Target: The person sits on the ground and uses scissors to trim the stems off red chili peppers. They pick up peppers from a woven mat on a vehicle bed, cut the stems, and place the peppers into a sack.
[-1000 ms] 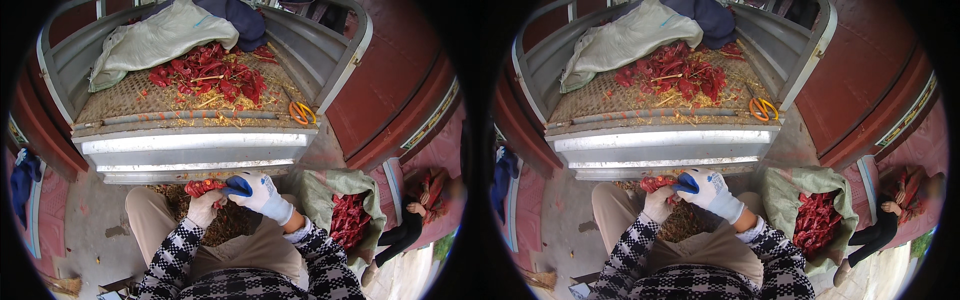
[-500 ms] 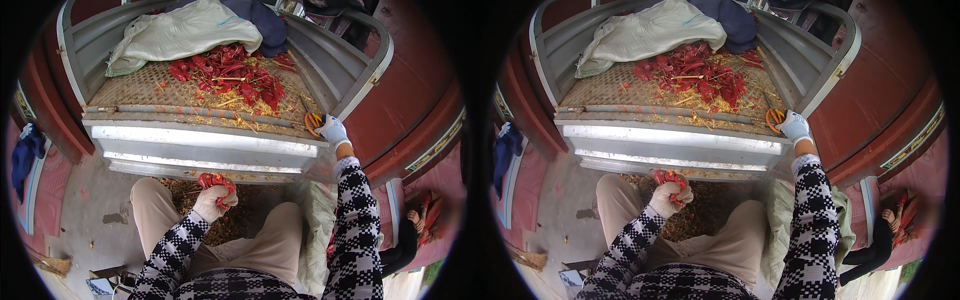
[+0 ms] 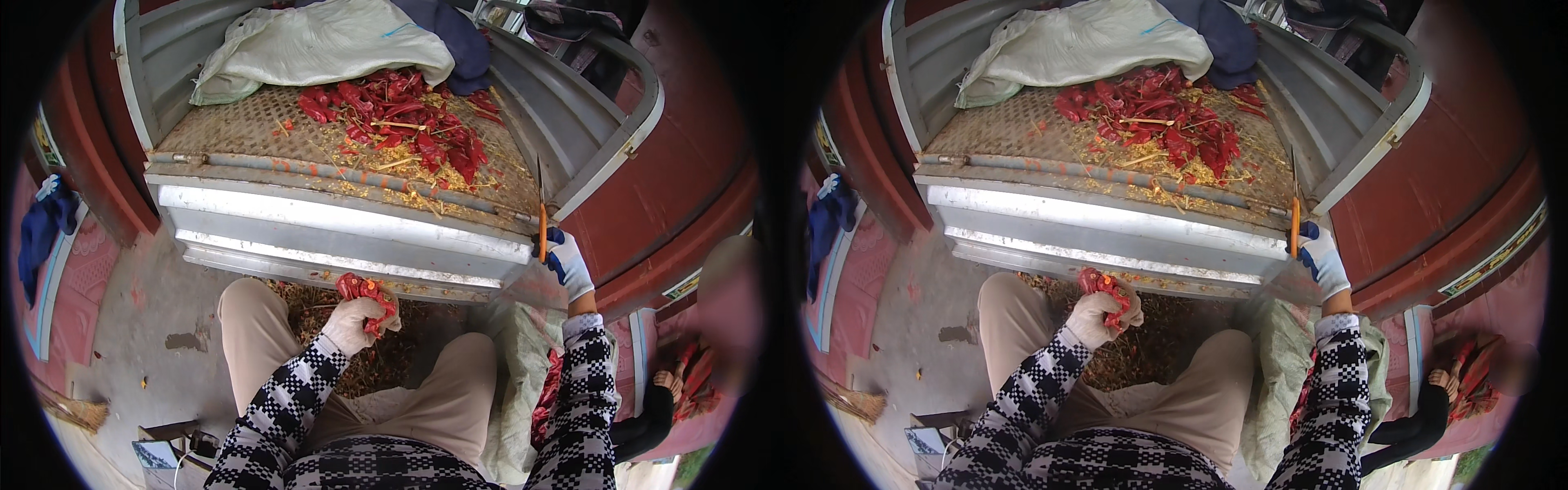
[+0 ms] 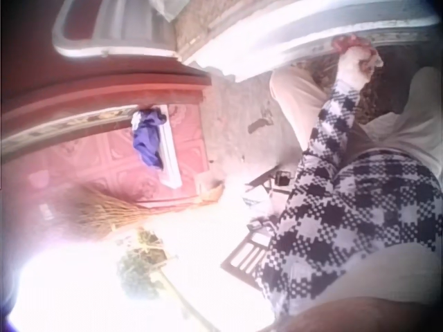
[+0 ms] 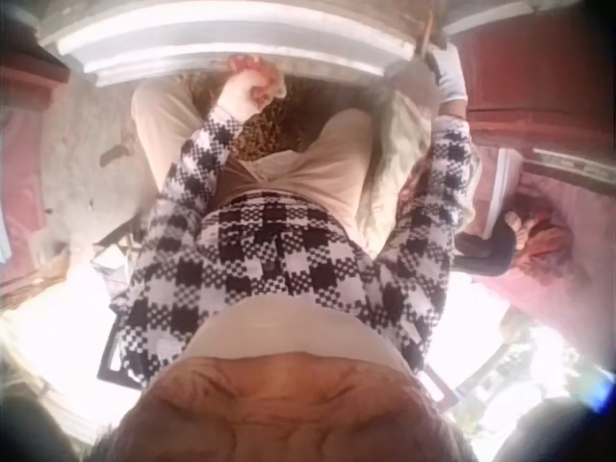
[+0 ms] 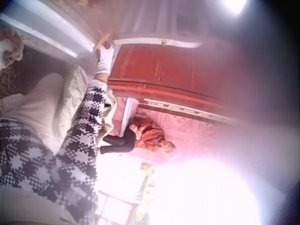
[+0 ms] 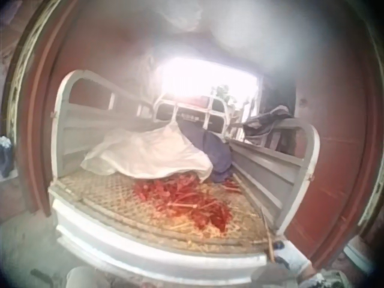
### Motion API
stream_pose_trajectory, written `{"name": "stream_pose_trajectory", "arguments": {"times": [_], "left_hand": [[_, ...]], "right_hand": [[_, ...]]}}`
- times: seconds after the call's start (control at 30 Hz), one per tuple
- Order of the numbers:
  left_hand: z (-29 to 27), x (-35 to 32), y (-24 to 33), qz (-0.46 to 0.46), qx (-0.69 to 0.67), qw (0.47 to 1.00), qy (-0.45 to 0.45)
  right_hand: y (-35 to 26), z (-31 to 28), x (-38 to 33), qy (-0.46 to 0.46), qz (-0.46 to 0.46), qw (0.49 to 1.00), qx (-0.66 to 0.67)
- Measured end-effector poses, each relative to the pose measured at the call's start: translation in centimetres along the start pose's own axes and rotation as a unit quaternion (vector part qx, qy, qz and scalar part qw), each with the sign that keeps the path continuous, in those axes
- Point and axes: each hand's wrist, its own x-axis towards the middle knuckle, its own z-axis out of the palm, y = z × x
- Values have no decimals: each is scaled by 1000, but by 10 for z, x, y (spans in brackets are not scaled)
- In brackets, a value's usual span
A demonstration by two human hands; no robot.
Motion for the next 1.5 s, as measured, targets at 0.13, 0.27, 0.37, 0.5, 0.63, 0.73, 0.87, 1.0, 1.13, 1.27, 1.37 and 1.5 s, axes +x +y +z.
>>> {"name": "stream_pose_trajectory", "arguments": {"times": [0.13,0.27,0.37,0.5,0.63,0.73,0.87,1.0,1.13,1.27,1.37,1.5], "left_hand": [[3,2,-2,-19,-20,1000,-10],[17,-2,-3,-16,2,1000,11],[-2,1,-3,-38,-36,994,-95],[9,-3,-2,-69,27,995,-63],[24,-4,2,-104,27,992,-66],[28,-5,2,-104,6,993,-54],[14,-5,-2,-90,9,995,-30],[11,-4,-1,-52,20,998,-17],[12,-5,0,-28,34,998,45],[9,-5,5,-13,91,995,46],[19,-7,5,17,144,984,107],[15,-4,6,66,229,968,84]], "right_hand": [[1,42,-84,-63,-52,989,123],[-13,87,-147,-138,-170,973,76],[-42,102,-168,-164,-266,949,-33],[-39,112,-177,-122,-349,921,-120],[-53,105,-180,-135,-377,897,-190],[-58,99,-190,-152,-343,897,-233],[-65,90,-201,-139,-316,874,-341],[-65,83,-204,-117,-333,867,-351],[-66,79,-206,-113,-339,866,-349],[-67,76,-208,-116,-330,858,-377],[-70,74,-210,-116,-321,844,-414],[-79,74,-213,-127,-302,831,-450]]}}
